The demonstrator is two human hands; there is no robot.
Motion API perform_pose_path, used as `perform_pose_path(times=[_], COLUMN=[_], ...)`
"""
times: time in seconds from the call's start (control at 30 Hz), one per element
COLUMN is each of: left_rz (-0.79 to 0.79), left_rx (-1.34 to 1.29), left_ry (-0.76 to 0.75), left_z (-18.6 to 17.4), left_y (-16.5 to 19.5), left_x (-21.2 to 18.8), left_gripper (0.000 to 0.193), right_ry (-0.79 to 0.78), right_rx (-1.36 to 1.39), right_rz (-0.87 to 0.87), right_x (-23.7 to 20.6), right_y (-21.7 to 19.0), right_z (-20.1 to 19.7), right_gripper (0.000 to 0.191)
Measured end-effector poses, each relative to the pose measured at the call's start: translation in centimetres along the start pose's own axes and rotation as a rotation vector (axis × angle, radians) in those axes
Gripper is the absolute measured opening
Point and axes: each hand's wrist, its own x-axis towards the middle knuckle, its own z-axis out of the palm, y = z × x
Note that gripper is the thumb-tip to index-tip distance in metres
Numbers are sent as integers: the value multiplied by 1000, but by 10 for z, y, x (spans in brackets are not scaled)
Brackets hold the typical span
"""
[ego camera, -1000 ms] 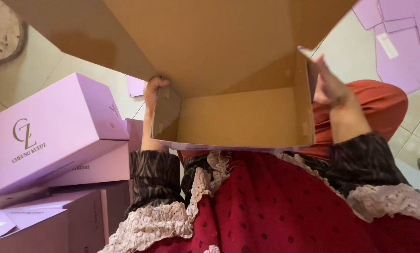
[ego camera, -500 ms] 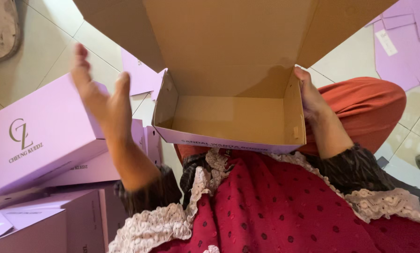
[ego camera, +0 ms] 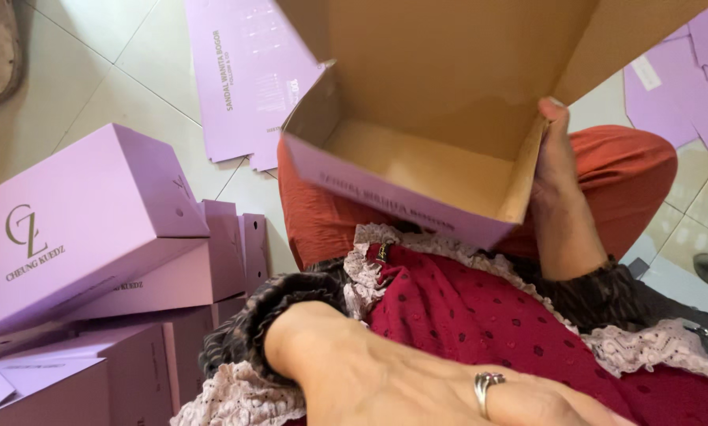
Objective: The person sits on the floor and folds flat pre-cut pink cardboard sheets into shoe boxes, creasing the sides, tucking tabs, and fitting the lid over the base, placing finished boxes on a stack beside them.
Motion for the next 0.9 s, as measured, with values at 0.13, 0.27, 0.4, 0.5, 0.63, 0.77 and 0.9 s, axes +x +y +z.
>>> perform_pose_path(times=[0.13,0.27,0.4,0.5,0.63,0.77,0.9], left_rz=[-554,-1031,-1348,-1351,-1341,-1354,-1313], left_rx=[-407,-38,-131,-130,-214,-263,-299], left_ry=[547,701,230,160,291,293,334], left_z=[6,39,65,62,39,19,12], left_y=[-23,-82,-112,-112,-103,-96,-94], left_x=[-16,-16,-39,-58,-73,-82,-86], left_gripper=[43,76,62,34,32,32,32], right_ry=[23,204,138,83,-109,-251,-225], right_rx=[-70,-237,-204,-250,-352,-765,-723], right_rz=[-121,-178,-205,-190,-160,-242,-278], right_x=[-8,-14,-20,-32,-47,-58,-62], right_y=[-5,1,4,-4,-25,-40,-36], right_z=[-3,4,14,18,28,43,56], right_gripper=[58,41,34,36,66,120,124])
